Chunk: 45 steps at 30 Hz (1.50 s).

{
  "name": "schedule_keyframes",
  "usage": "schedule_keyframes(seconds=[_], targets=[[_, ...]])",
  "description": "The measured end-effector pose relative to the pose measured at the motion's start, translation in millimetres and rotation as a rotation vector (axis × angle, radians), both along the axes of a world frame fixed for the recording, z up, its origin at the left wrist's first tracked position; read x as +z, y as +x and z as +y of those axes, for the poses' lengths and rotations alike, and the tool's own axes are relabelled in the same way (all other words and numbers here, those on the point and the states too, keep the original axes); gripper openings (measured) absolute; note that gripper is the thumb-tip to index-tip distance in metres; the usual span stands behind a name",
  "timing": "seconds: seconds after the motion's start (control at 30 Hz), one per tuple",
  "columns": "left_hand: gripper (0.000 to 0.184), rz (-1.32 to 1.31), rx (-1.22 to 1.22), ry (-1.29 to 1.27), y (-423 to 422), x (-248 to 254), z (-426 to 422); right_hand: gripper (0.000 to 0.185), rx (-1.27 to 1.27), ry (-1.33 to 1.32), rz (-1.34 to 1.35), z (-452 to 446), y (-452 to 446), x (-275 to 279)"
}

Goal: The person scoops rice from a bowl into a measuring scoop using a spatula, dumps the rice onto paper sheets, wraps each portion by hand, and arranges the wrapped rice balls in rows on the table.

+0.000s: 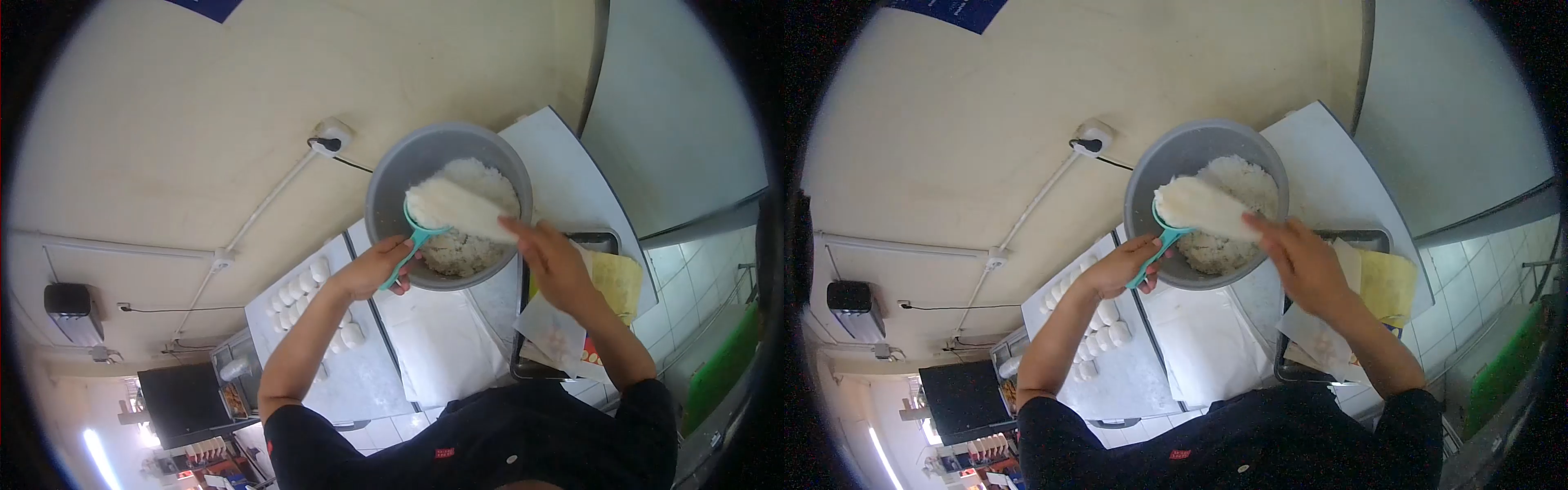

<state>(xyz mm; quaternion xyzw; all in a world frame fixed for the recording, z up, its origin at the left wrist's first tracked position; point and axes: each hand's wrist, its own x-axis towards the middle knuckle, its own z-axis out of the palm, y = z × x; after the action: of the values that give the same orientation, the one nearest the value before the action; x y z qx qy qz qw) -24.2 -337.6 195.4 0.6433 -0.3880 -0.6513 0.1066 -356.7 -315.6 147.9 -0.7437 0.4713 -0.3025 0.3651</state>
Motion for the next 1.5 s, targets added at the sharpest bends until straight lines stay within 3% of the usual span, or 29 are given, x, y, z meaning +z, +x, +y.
schedule_keyframes(seconds=[0.13, 0.23, 0.4, 0.63, 0.77, 0.87, 0.9, 1.03, 1.13, 1.23, 1.5], targets=[[0.033, -0.017, 0.033, -0.061, -10.0, 6.3, 17.5, 0.045, 0.095, -0.012, 0.2, 22.5, 19.5, 3.2], [0.031, -0.087, 0.005, -0.146, -19.6, 4.2, 23.3, 0.048, 0.091, -0.218, 0.15, 19.3, 38.6, -26.7], [0.034, -0.192, -0.041, -0.278, -19.7, -8.8, 25.8, 0.048, 0.148, -0.123, 0.235, -5.0, 55.5, -12.1], [0.035, -0.122, -0.015, -0.207, 3.3, -42.0, 24.1, 0.043, 0.193, 0.006, 0.272, -46.3, 86.7, -29.2], [0.037, -0.156, 0.042, -0.173, 10.3, -53.0, 32.8, 0.04, 0.189, -0.081, 0.304, -73.6, 95.6, -59.8], [0.041, -0.202, 0.061, -0.213, -7.0, -21.2, 47.5, 0.038, 0.16, -0.055, 0.326, -97.6, 85.4, -92.6], [0.042, -0.09, 0.073, -0.152, -2.6, -15.3, 48.0, 0.037, 0.125, -0.031, 0.289, -97.1, 74.6, -74.3], [0.041, -0.08, 0.083, -0.194, 5.6, -15.8, 42.3, 0.036, 0.091, 0.126, 0.166, -60.3, 55.9, 31.9], [0.04, -0.047, 0.136, -0.239, -0.3, -18.6, 36.4, 0.04, 0.132, -0.149, -0.048, -40.7, 62.6, 4.3], [0.039, -0.01, 0.14, -0.327, -8.2, -24.8, 35.1, 0.046, 0.118, 0.72, -0.44, -31.3, 59.3, 30.6], [0.036, 0.242, 0.353, -0.249, -6.8, -18.7, 31.4, 0.045, 0.265, 1.092, -0.565, -33.1, 48.8, 0.3]])
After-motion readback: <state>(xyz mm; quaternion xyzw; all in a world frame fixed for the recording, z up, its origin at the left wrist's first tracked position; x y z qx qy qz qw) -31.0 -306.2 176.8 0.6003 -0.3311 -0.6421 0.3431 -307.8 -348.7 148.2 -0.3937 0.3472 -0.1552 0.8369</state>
